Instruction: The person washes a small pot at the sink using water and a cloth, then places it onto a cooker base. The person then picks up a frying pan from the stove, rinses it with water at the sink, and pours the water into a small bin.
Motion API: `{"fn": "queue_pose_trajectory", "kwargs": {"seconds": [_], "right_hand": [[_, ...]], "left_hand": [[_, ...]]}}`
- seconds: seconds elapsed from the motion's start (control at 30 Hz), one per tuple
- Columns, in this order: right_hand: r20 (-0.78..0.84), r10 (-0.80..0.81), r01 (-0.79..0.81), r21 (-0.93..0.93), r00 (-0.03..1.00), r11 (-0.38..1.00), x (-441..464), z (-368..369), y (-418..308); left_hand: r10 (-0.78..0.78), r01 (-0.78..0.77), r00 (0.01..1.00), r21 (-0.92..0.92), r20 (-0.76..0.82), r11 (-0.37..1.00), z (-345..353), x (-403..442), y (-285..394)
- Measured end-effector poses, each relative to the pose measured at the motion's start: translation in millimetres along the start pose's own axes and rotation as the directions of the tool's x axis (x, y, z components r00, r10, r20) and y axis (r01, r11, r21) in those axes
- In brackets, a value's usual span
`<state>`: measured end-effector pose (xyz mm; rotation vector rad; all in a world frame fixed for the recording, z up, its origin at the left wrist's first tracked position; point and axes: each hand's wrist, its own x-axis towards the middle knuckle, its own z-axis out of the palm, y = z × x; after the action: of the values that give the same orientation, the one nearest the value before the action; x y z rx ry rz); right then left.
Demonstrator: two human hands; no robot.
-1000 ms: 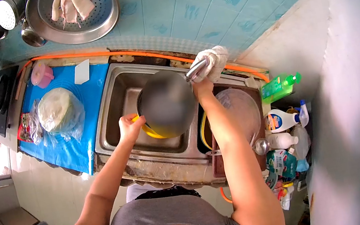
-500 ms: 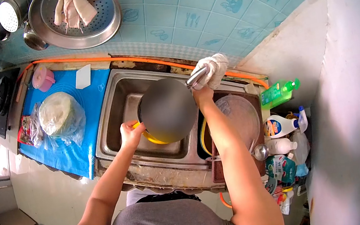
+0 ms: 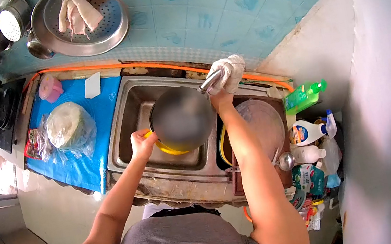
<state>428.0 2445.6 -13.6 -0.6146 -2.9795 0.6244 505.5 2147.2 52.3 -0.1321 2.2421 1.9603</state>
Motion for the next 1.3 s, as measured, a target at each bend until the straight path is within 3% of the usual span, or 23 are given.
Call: {"fn": "queue_pose_trajectory", "kwargs": {"seconds": [0.1,0.2,0.3,0.4,0.5,0.6,0.7,0.8,0.9,1.0,1.07,1.1,1.2,1.3], "right_hand": [[0.044,0.065,-0.066,0.026,0.997,0.997,-1.4,-1.8,-0.1],[0.012,-0.012,0.012,-0.044,1.0,0.999,5.4,11.4,9.5],[0.001,0.005,-0.005,0.049,1.0,0.999,6.3,11.8,7.3],[0.002,-0.093,0.092,-0.114,0.996,0.989,19.0,24.1,18.1],[0.03,0.012,-0.012,-0.016,0.999,1.0,8.0,14.5,9.5],[-0.038,-0.057,0.054,-0.076,0.998,0.996,8.9,16.4,10.3],[-0.024,-0.027,0.027,-0.04,0.999,0.999,7.1,12.4,7.1],[-0.03,-0.026,0.023,-0.118,0.999,0.993,9.6,14.3,8.0],[-0.067,0.031,-0.037,-0.092,0.997,0.995,11.7,22.1,12.5],[-0.143,-0.043,0.042,-0.013,0.989,0.999,10.3,24.3,12.8],[-0.121,0.012,-0.007,0.045,0.993,0.999,4.8,17.4,8.4],[-0.109,0.032,-0.028,0.038,0.994,0.999,4.4,16.2,7.7],[-0.079,0.074,-0.078,-0.055,0.994,0.995,6.7,13.1,3.0],[-0.089,0.094,-0.086,0.089,0.992,0.992,-5.0,0.6,-6.7]], "left_hand": [[-0.003,0.003,1.0,-0.064,0.004,0.998,3.0,-0.2,-2.8],[-0.011,0.012,1.0,-0.054,0.008,0.998,3.9,-2.4,-2.7],[-0.05,0.05,0.996,0.002,0.074,0.999,-0.7,2.5,-20.1],[-0.059,0.063,0.995,-0.045,0.079,0.997,-1.1,-2.6,-13.4],[-0.045,0.045,0.999,-0.034,0.019,0.998,2.5,-7.0,-2.3],[-0.019,0.019,1.0,-0.055,0.001,0.998,2.8,-6.5,-5.2],[-0.02,0.021,1.0,-0.079,0.02,0.997,1.1,-8.0,-1.0],[-0.024,0.022,1.0,-0.122,-0.009,0.992,4.9,-6.9,-7.0],[-0.023,0.023,1.0,-0.014,-0.007,1.0,1.0,-6.5,-4.6],[-0.042,0.042,0.999,-0.018,0.012,0.999,-1.3,-5.2,-9.2],[-0.047,0.047,0.999,-0.095,0.001,0.994,2.1,-5.5,-10.3],[-0.047,0.046,0.999,-0.134,-0.006,0.99,3.6,-4.6,-10.7],[-0.06,0.061,0.998,-0.026,0.027,0.998,-2.3,1.8,-20.2],[-0.061,0.062,0.997,-0.036,0.044,0.997,-2.7,3.1,-23.2]]}}
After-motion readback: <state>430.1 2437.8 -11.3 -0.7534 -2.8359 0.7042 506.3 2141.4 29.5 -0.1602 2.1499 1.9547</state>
